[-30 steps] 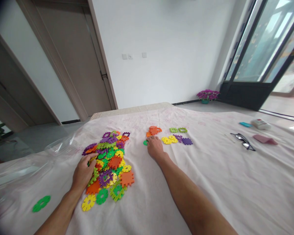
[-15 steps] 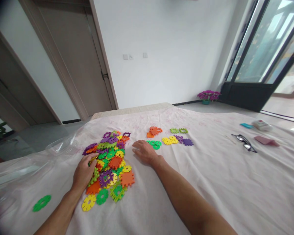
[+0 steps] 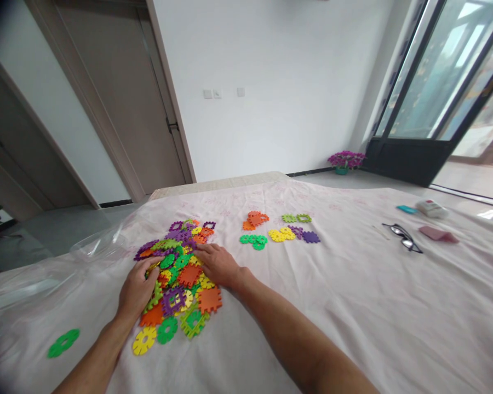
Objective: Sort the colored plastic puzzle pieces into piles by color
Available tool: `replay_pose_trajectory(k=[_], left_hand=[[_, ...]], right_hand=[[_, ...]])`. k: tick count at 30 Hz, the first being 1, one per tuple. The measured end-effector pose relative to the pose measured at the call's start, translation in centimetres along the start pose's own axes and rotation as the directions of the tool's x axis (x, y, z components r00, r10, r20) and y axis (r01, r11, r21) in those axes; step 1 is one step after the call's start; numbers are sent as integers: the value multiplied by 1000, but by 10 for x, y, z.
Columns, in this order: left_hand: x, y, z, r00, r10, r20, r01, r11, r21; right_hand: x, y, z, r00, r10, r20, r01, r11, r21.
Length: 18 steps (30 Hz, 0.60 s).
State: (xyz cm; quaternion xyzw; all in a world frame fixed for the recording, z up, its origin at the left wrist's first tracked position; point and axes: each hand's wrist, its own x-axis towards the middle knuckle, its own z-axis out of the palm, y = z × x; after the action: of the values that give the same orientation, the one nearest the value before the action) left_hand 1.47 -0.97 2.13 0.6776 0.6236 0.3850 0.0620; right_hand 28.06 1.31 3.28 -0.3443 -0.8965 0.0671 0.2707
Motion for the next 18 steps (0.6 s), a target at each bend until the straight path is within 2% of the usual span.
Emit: replay_pose_trajectory(k=[4,9,15,18], left_hand=[[0,0,0,1000,7,-7,-7,1000,8],[0,0,0,1000,5,2,-5,1000,12],[0,-1,0,1000,22,-8,-22,1000,4],[0,0,-1,1000,13,-9,-13,1000,3]], right_hand=[[-1,-5,-5,998,62,-16,-61,997,44],[-2,-6,-5,975,189,-113,-174,976,132],[-7,4,-7,971,210,-111,-186,962,198],[-9,12,-13,953,246,-175,-199,948,249]])
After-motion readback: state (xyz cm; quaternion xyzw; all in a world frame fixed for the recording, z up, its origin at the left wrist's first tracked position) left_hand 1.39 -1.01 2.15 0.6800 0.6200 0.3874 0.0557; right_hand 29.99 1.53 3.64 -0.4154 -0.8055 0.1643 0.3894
